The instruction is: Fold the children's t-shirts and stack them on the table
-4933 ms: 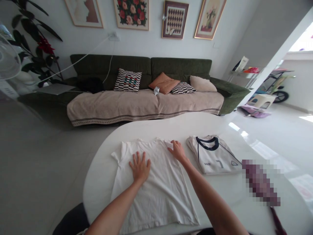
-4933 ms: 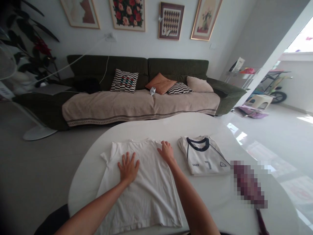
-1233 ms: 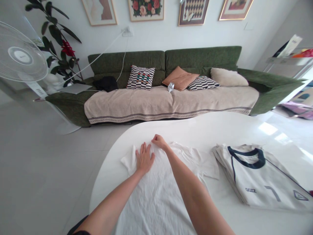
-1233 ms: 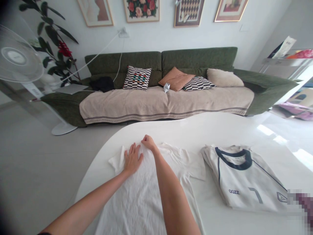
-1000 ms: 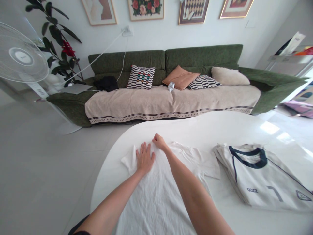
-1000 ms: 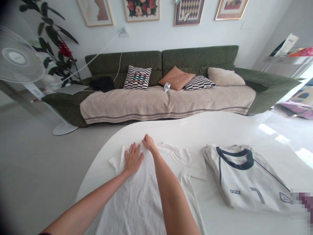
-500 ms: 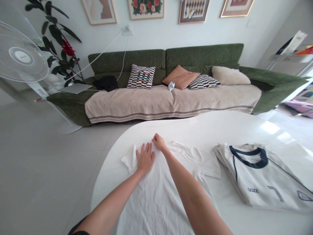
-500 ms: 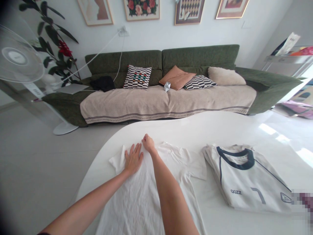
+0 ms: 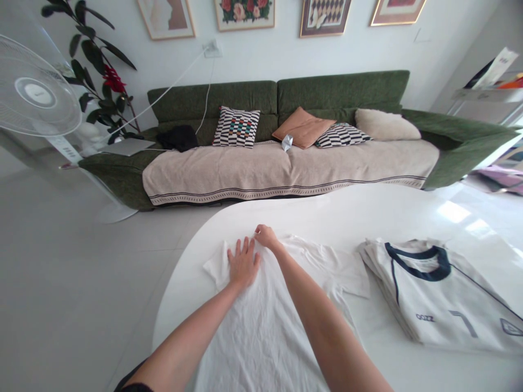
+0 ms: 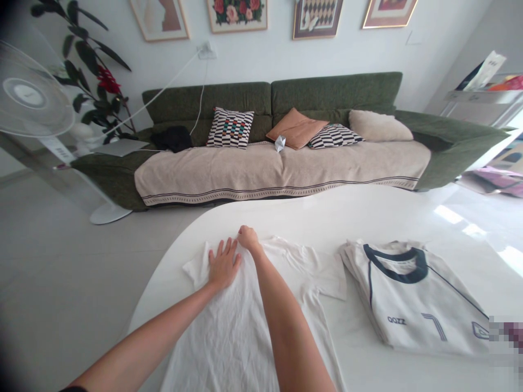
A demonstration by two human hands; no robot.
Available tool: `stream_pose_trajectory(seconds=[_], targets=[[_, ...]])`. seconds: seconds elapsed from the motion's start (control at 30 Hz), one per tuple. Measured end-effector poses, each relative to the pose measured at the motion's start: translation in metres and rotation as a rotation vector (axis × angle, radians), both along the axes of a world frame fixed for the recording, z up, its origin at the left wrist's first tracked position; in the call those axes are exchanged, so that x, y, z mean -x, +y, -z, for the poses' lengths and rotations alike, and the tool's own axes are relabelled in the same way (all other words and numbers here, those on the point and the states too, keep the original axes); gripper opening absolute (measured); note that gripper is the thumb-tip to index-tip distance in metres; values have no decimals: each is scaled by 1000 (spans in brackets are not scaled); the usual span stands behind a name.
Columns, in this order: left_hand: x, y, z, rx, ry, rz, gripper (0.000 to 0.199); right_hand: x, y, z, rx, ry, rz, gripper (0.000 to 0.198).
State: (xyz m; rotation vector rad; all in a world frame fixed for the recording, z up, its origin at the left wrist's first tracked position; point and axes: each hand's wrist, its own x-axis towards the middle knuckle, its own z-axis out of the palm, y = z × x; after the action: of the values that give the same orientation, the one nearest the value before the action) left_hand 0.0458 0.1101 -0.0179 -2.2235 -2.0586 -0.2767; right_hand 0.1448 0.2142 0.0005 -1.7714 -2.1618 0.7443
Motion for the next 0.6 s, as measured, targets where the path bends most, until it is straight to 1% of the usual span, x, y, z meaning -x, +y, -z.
stream_pose_trajectory(seconds=[0.13,0.23,0.3,0.37,0.43,0.5,0.6], targets=[[0,0,3,-17,0,-6,50,4,-9,0,-50,-72,39,24],[0,1,3,-2,-4,-4,50,3,-16,-5,-97,-115,57,18],[0,1,3,20,-12,-7,51,-1,-22,-10,-139,-137,61,19],[1,1,3,40,-25,-7,51,-11,-30,-16,-194,-153,65,23],[1,2,3,58,-40,-6,52,-29,-43,-20,-251,-171,86,29],[2,2,3,66,-51,-6,52,-57,-61,-20,-284,-199,130,32],[2,2,3,57,-58,0,52,-107,-93,-8,-264,-273,208,37]])
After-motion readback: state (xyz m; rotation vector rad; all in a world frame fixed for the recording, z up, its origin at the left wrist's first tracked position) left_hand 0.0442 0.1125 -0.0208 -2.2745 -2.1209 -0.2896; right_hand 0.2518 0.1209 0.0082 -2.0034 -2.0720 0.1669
